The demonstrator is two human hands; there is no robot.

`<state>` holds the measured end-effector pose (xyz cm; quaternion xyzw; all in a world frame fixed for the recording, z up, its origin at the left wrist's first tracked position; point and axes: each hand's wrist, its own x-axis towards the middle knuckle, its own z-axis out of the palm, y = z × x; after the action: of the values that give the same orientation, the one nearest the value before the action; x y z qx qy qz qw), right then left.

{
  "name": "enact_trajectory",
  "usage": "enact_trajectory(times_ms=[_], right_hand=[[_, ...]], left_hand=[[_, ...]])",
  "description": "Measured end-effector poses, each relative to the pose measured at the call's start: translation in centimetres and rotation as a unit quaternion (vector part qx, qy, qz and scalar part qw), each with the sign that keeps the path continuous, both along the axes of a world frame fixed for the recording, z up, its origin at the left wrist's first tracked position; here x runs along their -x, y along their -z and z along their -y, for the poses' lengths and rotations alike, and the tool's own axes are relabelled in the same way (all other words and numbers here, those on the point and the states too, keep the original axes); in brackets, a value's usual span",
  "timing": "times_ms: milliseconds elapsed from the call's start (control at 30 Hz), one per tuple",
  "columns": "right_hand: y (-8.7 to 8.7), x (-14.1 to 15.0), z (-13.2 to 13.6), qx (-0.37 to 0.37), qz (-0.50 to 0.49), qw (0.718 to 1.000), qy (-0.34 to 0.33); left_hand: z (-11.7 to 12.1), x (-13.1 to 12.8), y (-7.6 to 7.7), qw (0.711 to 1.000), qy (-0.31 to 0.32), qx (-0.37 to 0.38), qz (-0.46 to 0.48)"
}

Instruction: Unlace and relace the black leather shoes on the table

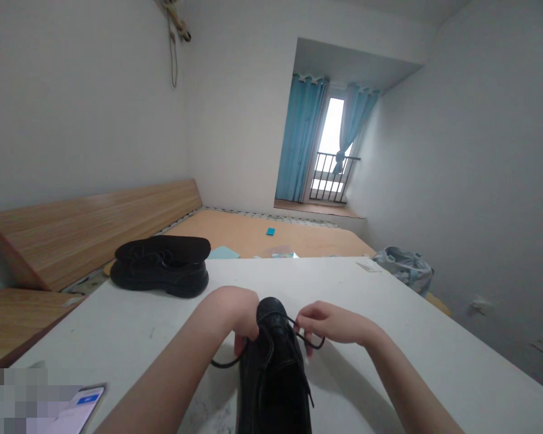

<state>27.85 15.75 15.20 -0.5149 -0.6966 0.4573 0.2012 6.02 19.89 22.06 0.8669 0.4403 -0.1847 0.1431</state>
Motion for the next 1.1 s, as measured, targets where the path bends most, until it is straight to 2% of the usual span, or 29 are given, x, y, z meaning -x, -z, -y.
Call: enact_trajectory(times_ms=[100,167,233,333,433,533,600,700,833,900,1000,1033,1100], right_hand=[[-0.1,0.0,0.1,0.037,-0.009,0.999,-0.039],[0.0,0.1,-0.2,0.001,-0.037,0.999,0.003],[0.2,0.2,-0.7,-0.057,-0.076,0.992,0.083],[0.7,0.1,-1.7,-0.135,-0.135,0.959,0.209],[1.3,-0.4,-2.5,-0.182,-0.194,0.915,0.303],[1.6,-1.0,-2.8,-0.200,-0.251,0.874,0.364],[1.5,-1.1,-2.8,-0.190,-0.281,0.861,0.379],[1.3,-0.5,-2.5,-0.161,-0.309,0.865,0.360],[0.8,1.6,-1.7,-0.137,-0.334,0.886,0.290],[0.5,2.7,-1.2,-0.132,-0.351,0.891,0.256],[-0.1,3.9,-0.3,-0.128,-0.371,0.898,0.198],[-0.3,4.2,0.0,-0.128,-0.374,0.901,0.176],[-0.6,4.7,0.8,-0.127,-0.373,0.909,0.132]], left_hand=[[-0.1,0.3,-0.3,1.000,0.008,-0.009,-0.005],[0.0,0.3,-0.5,0.999,0.005,-0.033,-0.007],[0.1,0.3,-0.6,0.999,0.003,-0.043,-0.012],[0.4,-0.1,-0.4,0.999,0.010,-0.048,-0.015],[0.5,-0.2,-0.1,0.998,0.011,-0.068,-0.003],[0.1,0.1,0.0,0.994,-0.004,-0.107,0.023],[-0.3,0.6,-0.2,0.988,-0.025,-0.143,0.046],[-0.9,1.7,-1.1,0.974,-0.067,-0.200,0.083],[-1.0,2.4,-2.6,0.949,-0.111,-0.249,0.160],[-0.5,2.1,-3.1,0.938,-0.088,-0.204,0.265],[0.6,0.9,-3.1,0.899,0.015,-0.067,0.432],[1.0,0.4,-3.0,0.889,0.036,-0.039,0.455],[1.6,-0.4,-2.7,0.877,0.026,-0.034,0.478]])
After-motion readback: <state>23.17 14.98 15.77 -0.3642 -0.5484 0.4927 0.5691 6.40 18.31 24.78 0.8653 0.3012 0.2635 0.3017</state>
